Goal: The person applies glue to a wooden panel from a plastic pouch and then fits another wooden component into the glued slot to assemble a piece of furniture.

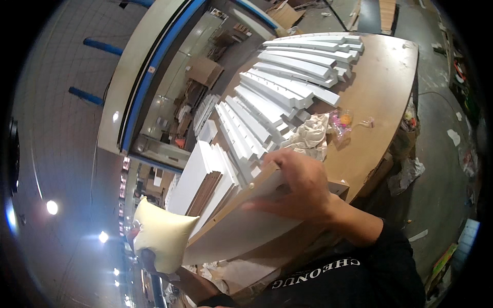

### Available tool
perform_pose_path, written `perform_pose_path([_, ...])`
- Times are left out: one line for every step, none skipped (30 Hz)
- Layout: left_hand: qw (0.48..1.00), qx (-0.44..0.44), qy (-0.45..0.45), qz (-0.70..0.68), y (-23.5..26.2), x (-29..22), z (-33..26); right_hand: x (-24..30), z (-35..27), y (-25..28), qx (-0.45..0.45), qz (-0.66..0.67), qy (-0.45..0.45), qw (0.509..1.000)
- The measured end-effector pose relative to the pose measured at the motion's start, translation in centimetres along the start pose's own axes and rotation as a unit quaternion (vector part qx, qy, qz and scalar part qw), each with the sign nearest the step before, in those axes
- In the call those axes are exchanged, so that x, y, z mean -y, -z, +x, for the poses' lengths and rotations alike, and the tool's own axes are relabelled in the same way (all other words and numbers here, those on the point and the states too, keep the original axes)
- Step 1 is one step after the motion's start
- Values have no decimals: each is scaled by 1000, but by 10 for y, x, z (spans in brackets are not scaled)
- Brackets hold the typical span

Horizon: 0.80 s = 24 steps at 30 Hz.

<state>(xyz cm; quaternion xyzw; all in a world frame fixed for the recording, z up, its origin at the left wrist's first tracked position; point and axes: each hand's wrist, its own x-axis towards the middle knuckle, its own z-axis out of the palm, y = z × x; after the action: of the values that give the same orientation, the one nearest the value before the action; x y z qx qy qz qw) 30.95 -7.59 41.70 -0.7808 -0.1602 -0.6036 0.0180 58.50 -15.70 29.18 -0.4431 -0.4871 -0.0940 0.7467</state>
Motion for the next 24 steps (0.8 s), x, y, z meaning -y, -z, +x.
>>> perform_pose_path([999,42,-6,10,12,6,-4,-1,1,-2,-9,-1,15,1000])
perform_pose_path([996,83,-14,19,24,12,-8,-1,3,-4,-19,-3,30,999])
perform_pose_path([992,123,-25,1,37,22,-17,-1,3,-6,-28,-7,45,999])
perform_pose_path([988,153,-25,-18,46,27,-23,0,3,-7,-23,-4,42,999])
perform_pose_path([982,184,-25,-37,56,33,-28,2,3,-7,-19,0,39,999])
perform_pose_path([977,203,-12,-63,58,39,-31,2,4,-7,-17,-2,36,999])
perform_pose_path([974,212,-10,-78,60,42,-34,1,4,-6,-14,-9,39,999])
perform_pose_path([971,221,-6,-92,60,44,-36,1,5,-6,-11,-16,43,999])
perform_pose_path([971,220,-14,-95,56,42,-34,1,5,-5,-11,-23,46,999])
perform_pose_path([974,213,-18,-81,52,37,-31,1,6,-5,-14,-19,49,999])
perform_pose_path([976,205,-21,-66,47,32,-28,1,7,-6,-17,-15,52,998])
perform_pose_path([981,190,-21,-36,40,24,-23,0,7,-6,-21,-14,56,998])
perform_pose_path([984,175,3,-29,34,16,-18,0,6,-6,-22,-12,57,998])
perform_pose_path([987,159,27,-22,27,8,-13,-1,6,-6,-23,-11,58,998])
perform_pose_path([986,141,76,-36,22,-2,-9,-1,6,-5,-23,-9,60,998])
perform_pose_path([984,120,114,-64,19,-6,-8,-1,6,-5,-23,-9,59,998])
perform_pose_path([979,96,151,-94,15,-9,-7,-1,6,-5,-22,-9,59,998])
perform_pose_path([972,68,177,-137,12,-12,-7,-1,6,-5,-21,-8,59,998])
perform_pose_path([962,41,202,-179,10,-12,-7,-1,6,-6,-23,-9,58,998])
perform_pose_path([970,46,188,-146,9,-12,-7,-1,6,-6,-25,-9,58,998])
perform_pose_path([977,51,173,-113,7,-12,-6,-1,6,-7,-26,-10,58,998])
perform_pose_path([982,56,159,-80,6,-11,-6,-1,6,-7,-25,-11,59,998])
perform_pose_path([981,70,157,-85,6,-11,-5,-2,6,-7,-24,-12,59,998])
perform_pose_path([980,84,155,-90,7,-11,-3,-2,7,-7,-23,-13,59,998])
